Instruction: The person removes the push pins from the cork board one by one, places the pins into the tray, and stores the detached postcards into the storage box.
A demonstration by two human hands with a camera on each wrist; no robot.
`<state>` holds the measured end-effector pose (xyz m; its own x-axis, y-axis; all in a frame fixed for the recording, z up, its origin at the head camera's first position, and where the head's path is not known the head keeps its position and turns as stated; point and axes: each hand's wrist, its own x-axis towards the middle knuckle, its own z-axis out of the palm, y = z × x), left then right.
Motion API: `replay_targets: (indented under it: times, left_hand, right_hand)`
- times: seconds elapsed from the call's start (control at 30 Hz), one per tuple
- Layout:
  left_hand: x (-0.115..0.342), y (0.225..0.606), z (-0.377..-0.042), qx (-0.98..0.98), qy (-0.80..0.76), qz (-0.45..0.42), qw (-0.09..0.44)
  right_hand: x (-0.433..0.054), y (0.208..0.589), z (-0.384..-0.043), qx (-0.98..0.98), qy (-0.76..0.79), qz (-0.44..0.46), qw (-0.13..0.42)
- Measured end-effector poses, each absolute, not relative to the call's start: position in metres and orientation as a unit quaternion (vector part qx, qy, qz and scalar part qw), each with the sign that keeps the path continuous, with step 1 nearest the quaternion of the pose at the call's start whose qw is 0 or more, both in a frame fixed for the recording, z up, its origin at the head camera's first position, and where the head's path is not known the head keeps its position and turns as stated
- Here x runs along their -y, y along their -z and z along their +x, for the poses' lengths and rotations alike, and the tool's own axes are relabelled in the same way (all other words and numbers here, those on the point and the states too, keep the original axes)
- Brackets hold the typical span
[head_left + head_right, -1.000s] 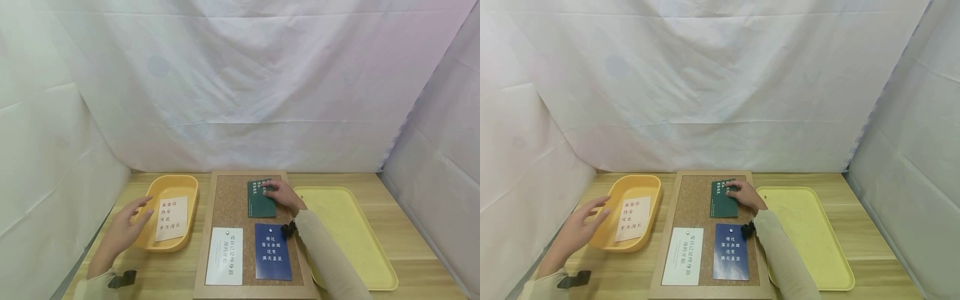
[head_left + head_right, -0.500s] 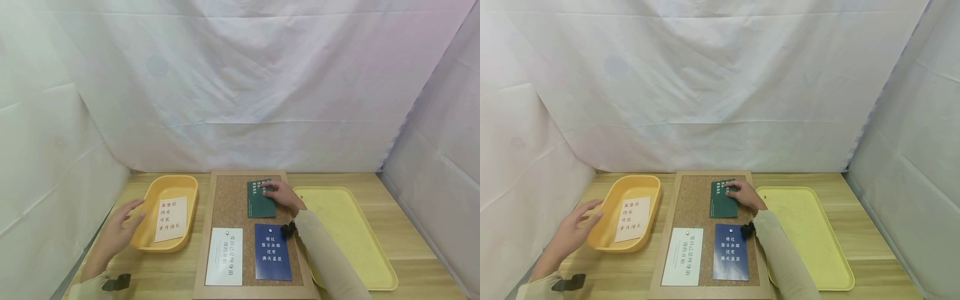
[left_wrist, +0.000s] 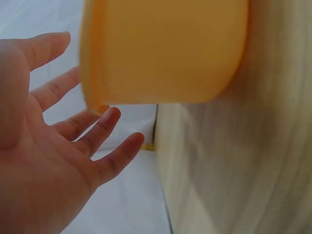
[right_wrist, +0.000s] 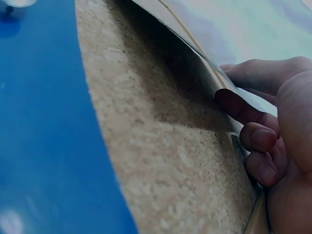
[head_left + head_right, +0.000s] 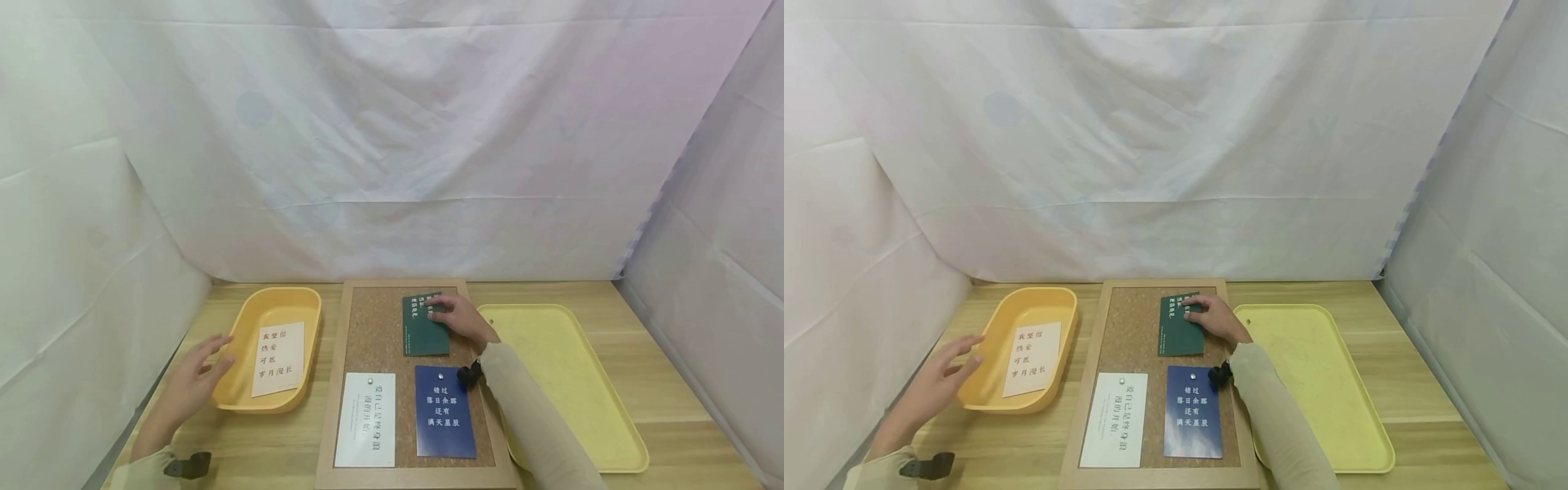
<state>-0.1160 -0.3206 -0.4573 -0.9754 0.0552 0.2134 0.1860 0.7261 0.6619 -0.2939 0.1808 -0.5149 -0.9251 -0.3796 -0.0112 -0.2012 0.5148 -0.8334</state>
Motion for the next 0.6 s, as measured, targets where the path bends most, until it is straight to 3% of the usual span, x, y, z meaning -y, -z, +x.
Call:
replay_targets:
  times: [0.6]
  left_hand:
    - [0.325,0.474,-0.113,0.921,0.388,-0.032,-0.03]
  right_hand:
    - [-0.18,0.514,-0.293,-0.868,0.455,-0.179,0.085]
